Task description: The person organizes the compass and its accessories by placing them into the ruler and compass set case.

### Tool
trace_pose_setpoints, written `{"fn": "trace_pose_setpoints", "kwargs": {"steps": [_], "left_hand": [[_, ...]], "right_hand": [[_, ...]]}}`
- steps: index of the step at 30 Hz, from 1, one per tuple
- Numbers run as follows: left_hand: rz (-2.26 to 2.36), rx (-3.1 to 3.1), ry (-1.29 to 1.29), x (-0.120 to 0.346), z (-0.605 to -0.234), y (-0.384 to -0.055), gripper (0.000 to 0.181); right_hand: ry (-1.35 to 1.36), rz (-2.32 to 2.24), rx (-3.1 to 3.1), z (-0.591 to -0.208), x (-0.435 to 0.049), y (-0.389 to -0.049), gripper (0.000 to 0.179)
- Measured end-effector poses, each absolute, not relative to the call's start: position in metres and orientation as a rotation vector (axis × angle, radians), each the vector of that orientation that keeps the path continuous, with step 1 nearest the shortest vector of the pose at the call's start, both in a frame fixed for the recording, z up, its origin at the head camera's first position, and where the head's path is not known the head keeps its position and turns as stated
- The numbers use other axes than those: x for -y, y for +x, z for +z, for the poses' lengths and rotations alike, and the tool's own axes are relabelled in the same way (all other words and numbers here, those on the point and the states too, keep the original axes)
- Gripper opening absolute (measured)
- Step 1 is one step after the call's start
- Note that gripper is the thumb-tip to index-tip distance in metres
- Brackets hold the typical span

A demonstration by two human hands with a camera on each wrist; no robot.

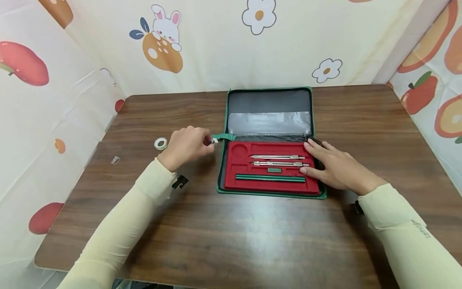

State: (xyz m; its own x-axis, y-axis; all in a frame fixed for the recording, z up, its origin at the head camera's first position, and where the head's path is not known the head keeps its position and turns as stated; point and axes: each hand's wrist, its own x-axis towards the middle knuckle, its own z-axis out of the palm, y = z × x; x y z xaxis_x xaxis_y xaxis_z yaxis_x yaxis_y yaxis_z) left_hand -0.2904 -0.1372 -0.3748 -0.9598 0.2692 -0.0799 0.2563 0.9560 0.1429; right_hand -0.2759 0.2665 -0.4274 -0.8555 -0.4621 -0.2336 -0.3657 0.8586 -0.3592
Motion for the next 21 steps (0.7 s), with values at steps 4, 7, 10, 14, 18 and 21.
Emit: {"fn": "trace_pose_setpoints", "kwargs": {"steps": [4, 7, 10, 14, 18, 21], "left_hand": [[0.286, -2.963, 0.476, 0.124, -0.371, -0.285, 0.014], [0.338, -2.906, 0.577, 0.113, -0.37, -0.28, 0.014], [0.324, -2.875, 0.666, 0.104, -0.372, -0.277, 0.018], [0.265, -2.878, 0.731, 0.095, -0.374, -0.276, 0.023], [0.235, -2.864, 0.761, 0.09, -0.375, -0.276, 0.022], [0.197, -2.839, 0.795, 0.087, -0.375, -0.275, 0.018]], "right_hand": [[-0.621, -0.442, -2.72, -0.425, -0.266, -0.277, 0.094], [-0.618, -0.442, -2.725, -0.424, -0.266, -0.276, 0.094], [-0.614, -0.452, -2.728, -0.424, -0.265, -0.276, 0.094], [-0.619, -0.463, -2.729, -0.424, -0.265, -0.275, 0.093], [-0.633, -0.472, -2.732, -0.425, -0.266, -0.273, 0.092], [-0.642, -0.471, -2.736, -0.425, -0.266, -0.273, 0.092]]}}
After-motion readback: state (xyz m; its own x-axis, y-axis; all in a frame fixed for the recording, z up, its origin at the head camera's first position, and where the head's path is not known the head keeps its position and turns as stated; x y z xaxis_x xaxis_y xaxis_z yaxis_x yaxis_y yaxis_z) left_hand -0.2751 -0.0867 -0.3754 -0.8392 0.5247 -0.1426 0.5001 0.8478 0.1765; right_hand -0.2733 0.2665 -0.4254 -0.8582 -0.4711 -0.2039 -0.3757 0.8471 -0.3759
